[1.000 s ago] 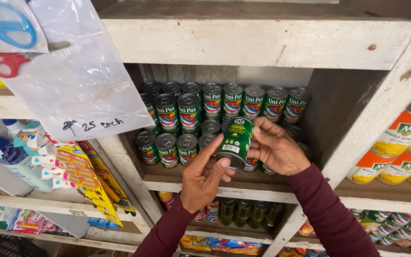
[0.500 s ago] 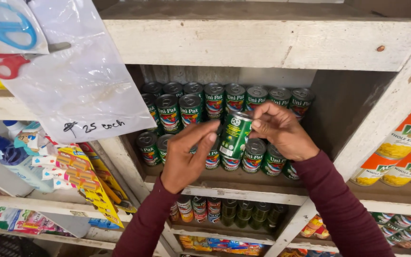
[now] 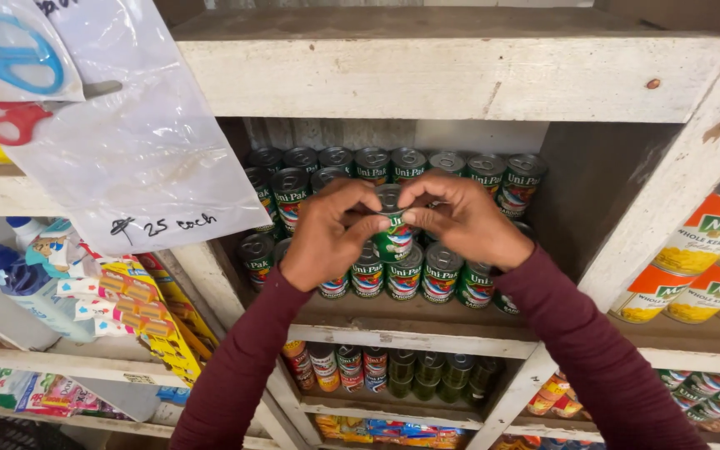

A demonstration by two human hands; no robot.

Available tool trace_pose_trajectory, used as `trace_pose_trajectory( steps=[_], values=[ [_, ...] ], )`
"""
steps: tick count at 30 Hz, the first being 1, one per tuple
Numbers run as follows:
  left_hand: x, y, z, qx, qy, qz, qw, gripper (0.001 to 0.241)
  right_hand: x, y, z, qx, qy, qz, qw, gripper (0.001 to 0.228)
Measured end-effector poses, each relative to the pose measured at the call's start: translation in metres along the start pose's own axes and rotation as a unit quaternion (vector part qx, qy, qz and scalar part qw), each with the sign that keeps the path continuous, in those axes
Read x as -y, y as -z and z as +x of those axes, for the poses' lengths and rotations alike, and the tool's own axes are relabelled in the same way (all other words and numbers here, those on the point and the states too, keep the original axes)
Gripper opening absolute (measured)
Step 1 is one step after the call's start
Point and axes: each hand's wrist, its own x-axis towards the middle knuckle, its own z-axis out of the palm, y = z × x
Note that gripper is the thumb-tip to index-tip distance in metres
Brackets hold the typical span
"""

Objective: Stocking shelves with various canned goods from boxes on the floor.

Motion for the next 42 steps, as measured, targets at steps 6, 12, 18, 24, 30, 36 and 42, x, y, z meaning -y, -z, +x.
trace_pose_trajectory(
  steps=[6,12,18,24,30,36,42],
  values=[
    [0.006,0.013,0.017,0.021,-0.024,-0.004,0.999,0.015,-0.012,0.009,0.019,0.032,0.022,-0.016,0.999,0.014],
    [0.002,0.008,0.022,-0.052,-0.164,0.235,0.957,0.017,-0.027,-0.011,0.031,-0.042,0.044,-0.061,0.996,0.012],
    [0.024,0.007,0.028,-0.037,-0.170,0.373,0.912,0.019,-0.033,-0.027,0.037,-0.104,0.038,-0.137,0.984,0.013],
    [0.037,0.006,0.029,-0.033,-0.176,0.399,0.899,0.015,-0.040,-0.032,0.038,-0.113,0.024,-0.147,0.982,0.013],
    [0.041,0.006,0.030,-0.030,-0.172,0.405,0.897,0.017,-0.037,-0.035,0.039,-0.111,0.011,-0.168,0.980,0.013],
    [0.043,0.008,0.030,-0.031,-0.172,0.415,0.893,0.014,-0.042,-0.040,0.040,-0.116,0.008,-0.152,0.982,0.013],
    [0.046,0.009,0.030,-0.036,-0.179,0.420,0.889,0.012,-0.041,-0.043,0.041,-0.124,0.015,-0.158,0.979,0.013]
  ],
)
